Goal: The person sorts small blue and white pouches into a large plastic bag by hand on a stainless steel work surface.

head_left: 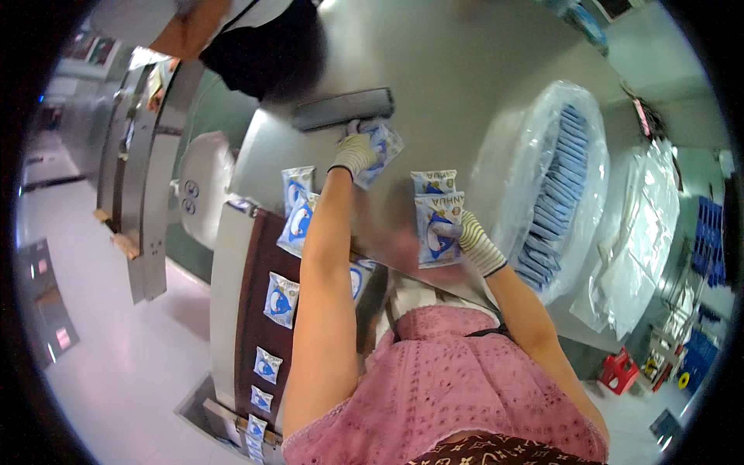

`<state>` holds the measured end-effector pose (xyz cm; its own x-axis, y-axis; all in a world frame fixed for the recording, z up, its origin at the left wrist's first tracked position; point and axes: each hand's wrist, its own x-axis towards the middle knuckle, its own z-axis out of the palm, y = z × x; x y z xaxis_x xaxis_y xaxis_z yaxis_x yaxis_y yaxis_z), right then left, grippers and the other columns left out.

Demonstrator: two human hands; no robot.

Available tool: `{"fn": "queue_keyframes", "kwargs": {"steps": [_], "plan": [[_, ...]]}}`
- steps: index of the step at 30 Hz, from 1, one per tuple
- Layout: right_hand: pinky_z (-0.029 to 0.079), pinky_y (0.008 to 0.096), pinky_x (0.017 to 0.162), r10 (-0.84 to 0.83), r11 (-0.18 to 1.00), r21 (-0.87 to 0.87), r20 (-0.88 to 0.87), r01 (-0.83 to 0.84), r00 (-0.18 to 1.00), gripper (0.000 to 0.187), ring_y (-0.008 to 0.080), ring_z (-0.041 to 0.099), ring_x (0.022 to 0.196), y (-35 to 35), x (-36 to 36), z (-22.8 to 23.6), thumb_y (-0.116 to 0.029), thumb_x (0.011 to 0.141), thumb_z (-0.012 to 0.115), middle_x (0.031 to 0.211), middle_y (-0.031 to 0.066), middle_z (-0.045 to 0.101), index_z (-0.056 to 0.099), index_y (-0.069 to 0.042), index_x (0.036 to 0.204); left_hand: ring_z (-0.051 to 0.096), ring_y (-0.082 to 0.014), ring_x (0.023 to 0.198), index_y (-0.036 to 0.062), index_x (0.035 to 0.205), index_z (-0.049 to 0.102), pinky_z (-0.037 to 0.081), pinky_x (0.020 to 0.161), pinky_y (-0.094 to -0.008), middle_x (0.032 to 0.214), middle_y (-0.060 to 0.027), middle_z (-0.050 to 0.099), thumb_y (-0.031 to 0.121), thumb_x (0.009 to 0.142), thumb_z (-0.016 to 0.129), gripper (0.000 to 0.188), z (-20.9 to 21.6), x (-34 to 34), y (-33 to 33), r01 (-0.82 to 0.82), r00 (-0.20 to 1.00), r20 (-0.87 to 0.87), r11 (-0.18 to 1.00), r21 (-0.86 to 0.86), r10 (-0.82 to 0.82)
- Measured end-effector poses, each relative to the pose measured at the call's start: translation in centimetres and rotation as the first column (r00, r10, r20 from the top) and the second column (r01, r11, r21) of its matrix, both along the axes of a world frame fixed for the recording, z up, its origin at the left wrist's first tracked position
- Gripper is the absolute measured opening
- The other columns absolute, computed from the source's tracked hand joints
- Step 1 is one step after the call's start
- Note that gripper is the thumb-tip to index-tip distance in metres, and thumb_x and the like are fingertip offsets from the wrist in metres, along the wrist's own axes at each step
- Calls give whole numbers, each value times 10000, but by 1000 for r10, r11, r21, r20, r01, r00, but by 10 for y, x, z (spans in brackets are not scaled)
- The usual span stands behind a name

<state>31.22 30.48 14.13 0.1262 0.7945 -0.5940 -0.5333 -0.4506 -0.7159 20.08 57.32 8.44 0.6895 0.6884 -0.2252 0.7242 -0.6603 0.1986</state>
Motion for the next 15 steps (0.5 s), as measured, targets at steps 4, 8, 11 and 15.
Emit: {"fn": "queue_keyframes", "kwargs": {"steps": [4,8,11,15], "plan": [[502,350,799,-194,970,93,-256,223,947,650,221,585,883,-23,16,-5,-327,681,706,1008,93,567,431,-38,1195,591,-254,877,16,965,590,470,724,-341,908,-170,622,292,683,688,407,26,28,-55,-138,968,77,764,-630,238],[480,340,819,-289,937,142,-195,319,937,578,226,569,926,-46,20,23,-303,702,685,1042,100,555,467,-44,1170,558,-189,924,36,1124,507,458,806,-308,1015,-76,585,255,678,708,536,40,13,-176,236,649,375,293,-927,662],[432,349,880,-238,965,168,251,200,938,555,248,540,997,-70,11,43,-317,714,671,1103,102,545,490,-52,1166,532,-190,968,32,1152,489,419,856,-315,1046,-72,568,285,657,706,597,84,6,-215,340,666,397,217,-915,631],[389,358,908,69,986,44,774,-162,630,434,289,516,1011,-103,2,88,-269,783,578,1146,145,525,507,-53,1153,509,-186,1008,23,1159,490,383,905,-317,1073,-68,553,303,622,708,644,113,1,-242,438,711,443,148,-887,546]]}}
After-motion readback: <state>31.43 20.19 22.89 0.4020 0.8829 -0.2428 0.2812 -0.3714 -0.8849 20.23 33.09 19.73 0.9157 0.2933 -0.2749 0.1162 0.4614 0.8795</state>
